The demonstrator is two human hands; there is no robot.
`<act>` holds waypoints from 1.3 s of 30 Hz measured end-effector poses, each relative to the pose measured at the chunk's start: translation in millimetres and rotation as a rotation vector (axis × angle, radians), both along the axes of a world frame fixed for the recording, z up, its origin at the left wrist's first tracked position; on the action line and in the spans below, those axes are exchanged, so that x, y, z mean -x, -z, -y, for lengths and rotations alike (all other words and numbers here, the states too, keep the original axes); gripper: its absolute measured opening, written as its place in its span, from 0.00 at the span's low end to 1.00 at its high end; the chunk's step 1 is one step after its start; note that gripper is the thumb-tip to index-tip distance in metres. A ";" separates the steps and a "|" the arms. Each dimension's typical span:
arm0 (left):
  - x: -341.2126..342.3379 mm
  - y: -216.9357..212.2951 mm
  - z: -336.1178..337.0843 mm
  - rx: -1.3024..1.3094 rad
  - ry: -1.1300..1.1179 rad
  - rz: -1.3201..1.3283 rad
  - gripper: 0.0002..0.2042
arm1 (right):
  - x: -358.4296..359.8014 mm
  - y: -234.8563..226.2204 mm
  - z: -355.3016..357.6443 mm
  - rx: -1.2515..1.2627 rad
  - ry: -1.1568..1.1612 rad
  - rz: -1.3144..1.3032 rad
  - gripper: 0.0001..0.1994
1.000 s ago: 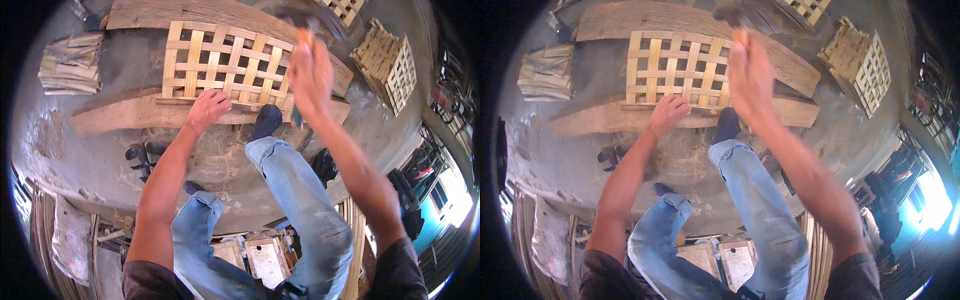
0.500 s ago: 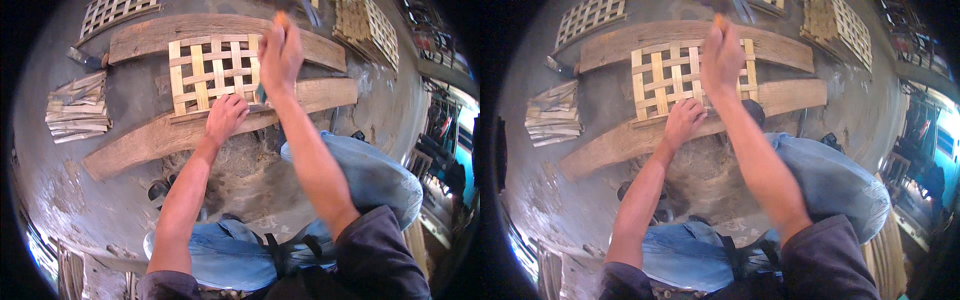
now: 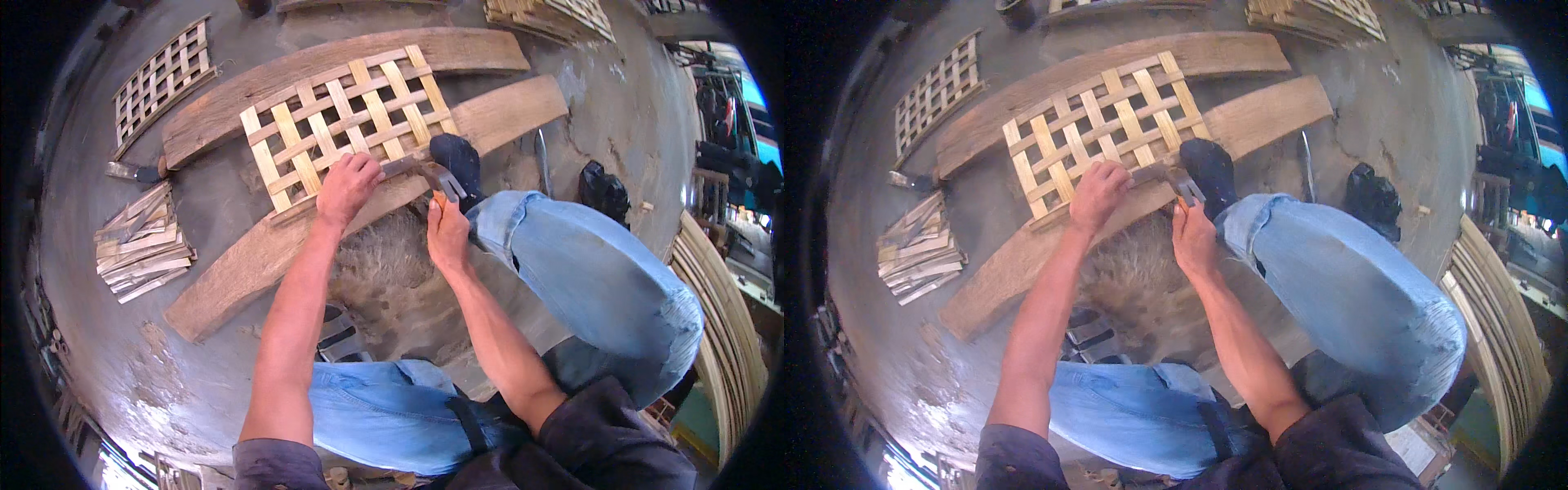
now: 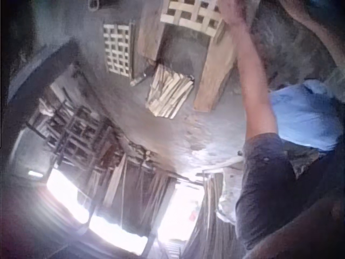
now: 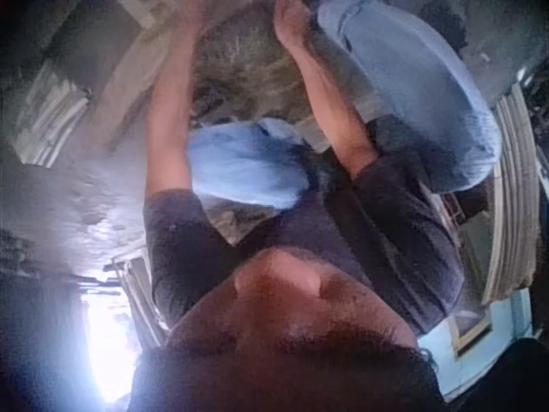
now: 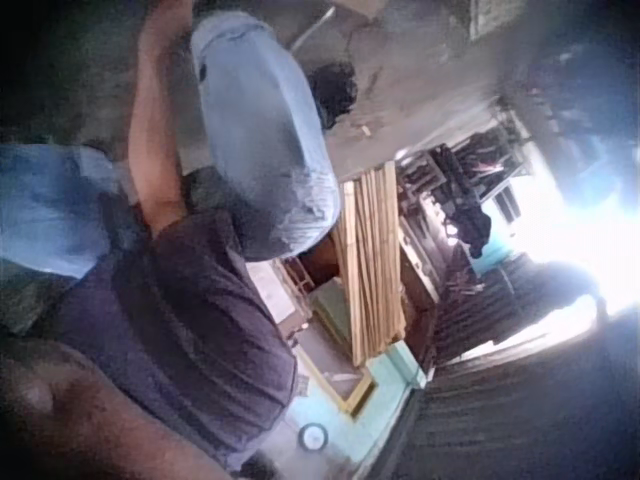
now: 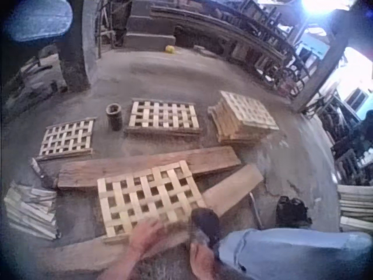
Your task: The person sits on the floor and assembles a wooden lattice panel by nailing thin wooden strips together. They use a hammer to drive nails into the intersections of the strips, securing the grid structure.
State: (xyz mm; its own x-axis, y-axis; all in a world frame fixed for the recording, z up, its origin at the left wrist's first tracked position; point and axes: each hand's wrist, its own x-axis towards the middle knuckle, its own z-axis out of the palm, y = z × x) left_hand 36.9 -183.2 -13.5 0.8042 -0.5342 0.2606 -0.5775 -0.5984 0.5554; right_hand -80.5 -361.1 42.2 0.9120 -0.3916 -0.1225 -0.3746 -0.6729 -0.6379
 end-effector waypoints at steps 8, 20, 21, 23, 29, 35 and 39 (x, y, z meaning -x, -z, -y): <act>0.2 -7.7 4.1 0.035 0.041 -0.035 0.07 | -5.8 8.7 0.6 -0.002 -0.056 0.134 0.10; 0.9 -6.7 4.3 0.096 0.012 -0.009 0.06 | -7.8 6.9 -0.9 -0.031 -0.037 0.125 0.10; 0.2 -5.3 3.1 0.097 0.004 -0.034 0.05 | -8.6 6.1 -1.8 -0.047 -0.031 0.119 0.10; -0.1 -4.4 3.7 0.103 -0.002 -0.090 0.05 | -6.4 8.8 -0.6 -0.050 -0.007 0.136 0.10; -8.1 -6.8 -0.9 0.268 -0.099 -0.374 0.09 | -3.3 8.2 -9.1 -0.052 0.039 0.234 0.12; -18.0 -24.1 -18.1 0.337 -0.287 -0.513 0.08 | -2.7 6.3 -7.1 -0.079 0.055 0.249 0.13; -5.0 -32.4 -19.1 0.220 -0.273 -0.425 0.08 | -0.9 11.3 -1.7 -0.101 0.070 0.220 0.12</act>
